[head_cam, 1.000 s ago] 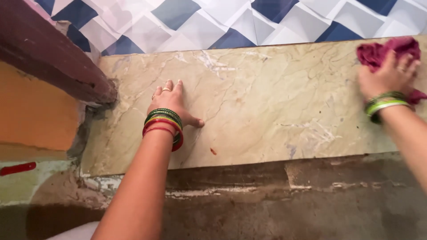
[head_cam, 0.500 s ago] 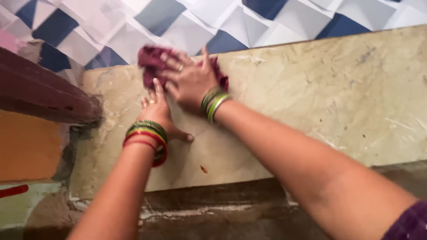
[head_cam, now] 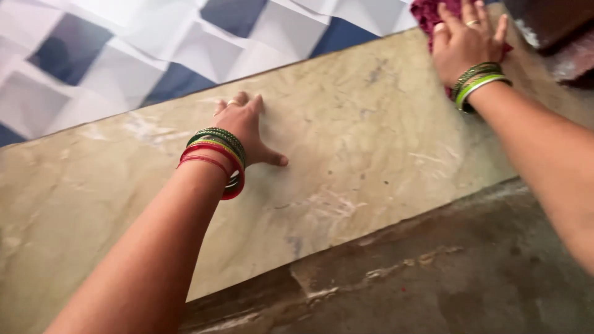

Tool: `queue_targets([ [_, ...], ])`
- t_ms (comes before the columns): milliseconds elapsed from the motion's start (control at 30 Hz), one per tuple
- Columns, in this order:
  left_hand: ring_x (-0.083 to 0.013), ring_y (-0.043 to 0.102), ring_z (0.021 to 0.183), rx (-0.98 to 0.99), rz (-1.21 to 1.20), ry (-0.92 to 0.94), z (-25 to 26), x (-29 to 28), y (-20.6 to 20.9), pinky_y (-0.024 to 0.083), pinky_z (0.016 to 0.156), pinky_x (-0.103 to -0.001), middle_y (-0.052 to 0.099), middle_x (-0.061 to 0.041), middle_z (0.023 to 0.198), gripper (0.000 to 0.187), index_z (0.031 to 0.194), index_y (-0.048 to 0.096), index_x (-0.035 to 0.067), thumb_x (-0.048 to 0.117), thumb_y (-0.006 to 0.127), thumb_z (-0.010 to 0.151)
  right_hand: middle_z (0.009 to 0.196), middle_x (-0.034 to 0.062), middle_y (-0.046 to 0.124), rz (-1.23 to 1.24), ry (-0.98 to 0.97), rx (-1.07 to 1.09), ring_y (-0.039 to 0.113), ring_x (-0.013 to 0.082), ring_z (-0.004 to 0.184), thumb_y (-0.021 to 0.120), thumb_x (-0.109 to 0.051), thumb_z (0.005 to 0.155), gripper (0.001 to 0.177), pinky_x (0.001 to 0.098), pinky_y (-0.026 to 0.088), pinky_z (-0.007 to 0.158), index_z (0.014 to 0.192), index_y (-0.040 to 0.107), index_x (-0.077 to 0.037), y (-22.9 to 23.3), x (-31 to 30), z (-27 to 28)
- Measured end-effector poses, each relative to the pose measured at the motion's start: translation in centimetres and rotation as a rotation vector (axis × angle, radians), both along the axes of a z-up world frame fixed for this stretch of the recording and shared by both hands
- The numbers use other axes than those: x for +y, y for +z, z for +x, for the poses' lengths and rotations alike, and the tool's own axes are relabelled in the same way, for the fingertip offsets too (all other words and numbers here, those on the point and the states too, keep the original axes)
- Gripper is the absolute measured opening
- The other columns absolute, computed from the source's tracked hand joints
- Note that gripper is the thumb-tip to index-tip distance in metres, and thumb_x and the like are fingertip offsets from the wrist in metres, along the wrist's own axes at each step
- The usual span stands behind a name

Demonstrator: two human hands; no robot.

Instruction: The person wrings a cloth in a bucket of water and wipes a stone threshold and a concrete floor by hand. The person picks up a rug and wipes the floor area beneath it with the cloth.

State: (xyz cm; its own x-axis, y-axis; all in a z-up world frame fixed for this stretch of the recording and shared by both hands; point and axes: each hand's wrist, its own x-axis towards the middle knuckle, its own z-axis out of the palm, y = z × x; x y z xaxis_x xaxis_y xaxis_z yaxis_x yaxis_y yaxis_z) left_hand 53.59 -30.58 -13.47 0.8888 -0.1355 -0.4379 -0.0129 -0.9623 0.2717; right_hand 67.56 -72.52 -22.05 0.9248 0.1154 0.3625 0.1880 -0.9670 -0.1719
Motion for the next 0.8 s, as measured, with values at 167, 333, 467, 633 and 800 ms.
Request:
queue_targets([
  [167, -0.0464, -0.001, 0.155, 0.100, 0.090, 0.077, -0.4, -1.6, 0.2, 0.027, 0.109, -0.081, 0.000, -0.009, 0.171, 0.148, 0.162, 0.015, 0.022, 0.053, 0.101, 0.046, 0.160, 0.0250, 0.043, 0.039, -0.119, 0.012, 0.034, 0.0425, 0.148, 0.043, -0.033, 0.108, 0.048, 0.0654, 0.011, 0.117, 0.148, 0.062, -0.012, 0.7, -5.1, -5.2],
  [333, -0.0402, 0.002, 0.157, 0.132, 0.091, 0.126, -0.8, -1.7, 0.8, 0.024, 0.111, -0.082, 0.001, -0.003, 0.172, 0.139, 0.162, 0.017, 0.027, 0.050, 0.099, 0.052, 0.157, 0.0270, 0.044, 0.037, -0.392, -0.049, 0.035, 0.0480, 0.144, 0.045, -0.034, 0.107, 0.049, 0.0568, 0.024, 0.118, 0.146, 0.062, -0.010, 0.1, -1.2, -12.3],
  [467, -0.0362, 0.023, 0.154, -0.224, -0.122, 0.251, -3.0, 0.3, -1.6, 0.032, 0.118, -0.060, 0.021, -0.010, 0.168, 0.101, 0.159, 0.031, 0.020, 0.038, 0.085, 0.075, 0.156, 0.0309, 0.045, -0.046, -0.270, -0.063, 0.037, 0.0527, 0.143, 0.050, -0.033, 0.107, 0.050, 0.0584, 0.029, 0.117, 0.148, 0.061, -0.006, -0.1, 7.7, -17.4],
  [633, -0.0397, 0.043, 0.144, -0.550, -0.170, 0.331, -9.7, 8.4, -3.5, 0.038, 0.119, -0.042, 0.046, -0.022, 0.156, 0.069, 0.153, 0.042, 0.002, 0.012, 0.069, 0.090, 0.157, 0.0268, 0.046, 0.069, 0.002, -0.075, 0.038, 0.0473, 0.145, 0.055, -0.032, 0.102, 0.052, 0.0592, 0.034, 0.115, 0.146, 0.061, -0.005, 0.4, 22.7, -22.8],
  [800, -0.0406, 0.044, 0.141, -0.551, -0.033, 0.293, -15.9, 13.7, -0.5, 0.039, 0.114, -0.045, 0.051, -0.027, 0.148, 0.060, 0.147, 0.047, -0.003, 0.008, 0.064, 0.090, 0.154, 0.0207, 0.049, 0.154, 0.268, -0.037, 0.040, 0.0388, 0.145, 0.062, -0.036, 0.091, 0.056, 0.0601, 0.034, 0.112, 0.140, 0.061, -0.008, 2.8, 37.7, -29.8],
])
